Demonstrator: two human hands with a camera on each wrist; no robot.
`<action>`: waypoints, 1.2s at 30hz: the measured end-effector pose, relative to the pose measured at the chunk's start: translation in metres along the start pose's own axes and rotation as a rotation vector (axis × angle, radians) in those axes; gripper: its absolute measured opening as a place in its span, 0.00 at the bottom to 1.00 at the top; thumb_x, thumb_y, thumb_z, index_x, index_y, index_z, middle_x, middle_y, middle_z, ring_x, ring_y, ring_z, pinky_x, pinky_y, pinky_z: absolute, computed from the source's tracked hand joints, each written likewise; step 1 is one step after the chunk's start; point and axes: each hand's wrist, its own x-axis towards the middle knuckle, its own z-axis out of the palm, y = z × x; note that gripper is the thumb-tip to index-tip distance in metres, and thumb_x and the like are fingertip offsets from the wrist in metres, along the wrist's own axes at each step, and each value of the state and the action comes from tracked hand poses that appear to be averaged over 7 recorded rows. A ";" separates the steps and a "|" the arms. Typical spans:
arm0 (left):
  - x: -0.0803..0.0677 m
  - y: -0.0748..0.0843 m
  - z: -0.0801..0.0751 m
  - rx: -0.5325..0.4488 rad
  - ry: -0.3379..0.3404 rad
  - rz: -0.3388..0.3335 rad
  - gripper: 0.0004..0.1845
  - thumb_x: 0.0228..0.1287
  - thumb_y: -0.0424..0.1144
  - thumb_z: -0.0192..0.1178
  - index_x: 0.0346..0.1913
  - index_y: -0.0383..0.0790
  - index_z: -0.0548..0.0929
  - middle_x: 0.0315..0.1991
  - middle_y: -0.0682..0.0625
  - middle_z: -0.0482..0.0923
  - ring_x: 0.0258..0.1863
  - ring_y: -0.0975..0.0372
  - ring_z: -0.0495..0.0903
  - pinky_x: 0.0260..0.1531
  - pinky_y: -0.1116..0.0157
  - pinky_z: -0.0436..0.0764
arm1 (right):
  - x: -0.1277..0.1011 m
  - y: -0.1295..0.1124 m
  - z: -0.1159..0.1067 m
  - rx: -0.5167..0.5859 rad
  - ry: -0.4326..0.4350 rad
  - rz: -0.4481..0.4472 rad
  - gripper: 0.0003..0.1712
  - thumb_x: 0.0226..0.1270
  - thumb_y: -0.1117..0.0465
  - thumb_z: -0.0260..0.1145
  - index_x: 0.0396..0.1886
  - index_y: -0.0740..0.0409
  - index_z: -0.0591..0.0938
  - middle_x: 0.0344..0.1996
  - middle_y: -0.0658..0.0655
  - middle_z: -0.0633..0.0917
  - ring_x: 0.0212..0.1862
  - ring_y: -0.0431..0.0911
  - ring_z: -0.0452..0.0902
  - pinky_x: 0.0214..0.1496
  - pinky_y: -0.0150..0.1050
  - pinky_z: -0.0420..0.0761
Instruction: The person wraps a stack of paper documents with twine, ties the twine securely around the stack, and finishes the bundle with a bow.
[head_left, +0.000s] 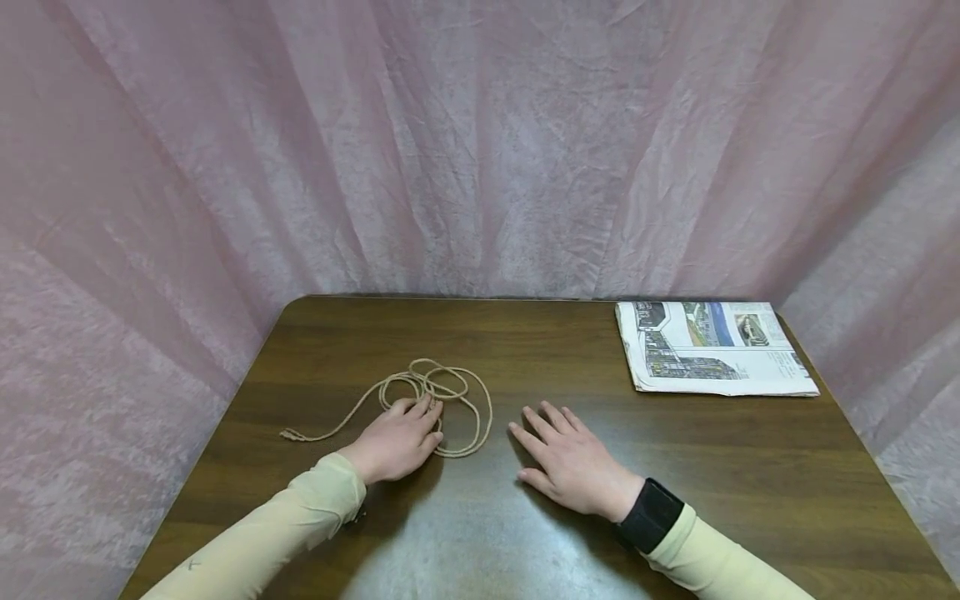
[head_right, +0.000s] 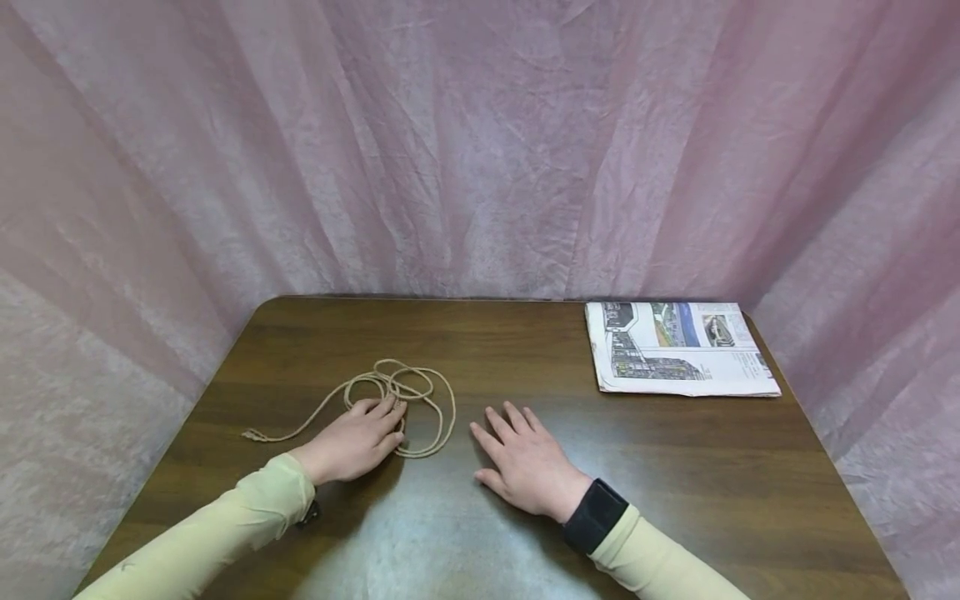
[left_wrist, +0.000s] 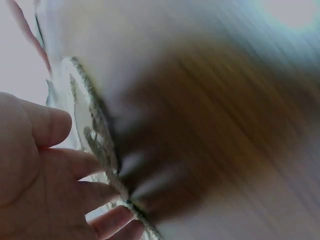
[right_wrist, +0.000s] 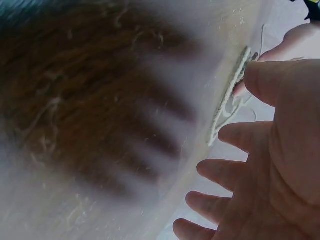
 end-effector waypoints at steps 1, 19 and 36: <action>0.001 0.008 -0.002 -0.007 -0.011 0.018 0.29 0.79 0.45 0.52 0.72 0.28 0.70 0.72 0.30 0.64 0.67 0.39 0.67 0.66 0.46 0.67 | 0.000 0.000 0.000 -0.004 0.004 -0.002 0.38 0.77 0.40 0.59 0.77 0.55 0.69 0.74 0.66 0.67 0.75 0.67 0.58 0.73 0.64 0.60; 0.043 -0.011 -0.032 0.112 -0.037 0.298 0.27 0.76 0.34 0.55 0.75 0.35 0.69 0.76 0.35 0.61 0.75 0.37 0.58 0.72 0.44 0.61 | 0.017 -0.050 -0.001 -0.039 -0.040 -0.220 0.39 0.79 0.37 0.54 0.79 0.54 0.66 0.76 0.60 0.66 0.76 0.59 0.60 0.74 0.53 0.65; 0.034 -0.059 -0.010 -0.012 -0.139 0.110 0.36 0.80 0.45 0.53 0.82 0.40 0.51 0.79 0.31 0.47 0.79 0.42 0.49 0.74 0.46 0.57 | -0.013 -0.008 0.004 0.114 -0.056 -0.090 0.40 0.77 0.40 0.59 0.77 0.60 0.69 0.78 0.65 0.60 0.78 0.63 0.53 0.73 0.56 0.65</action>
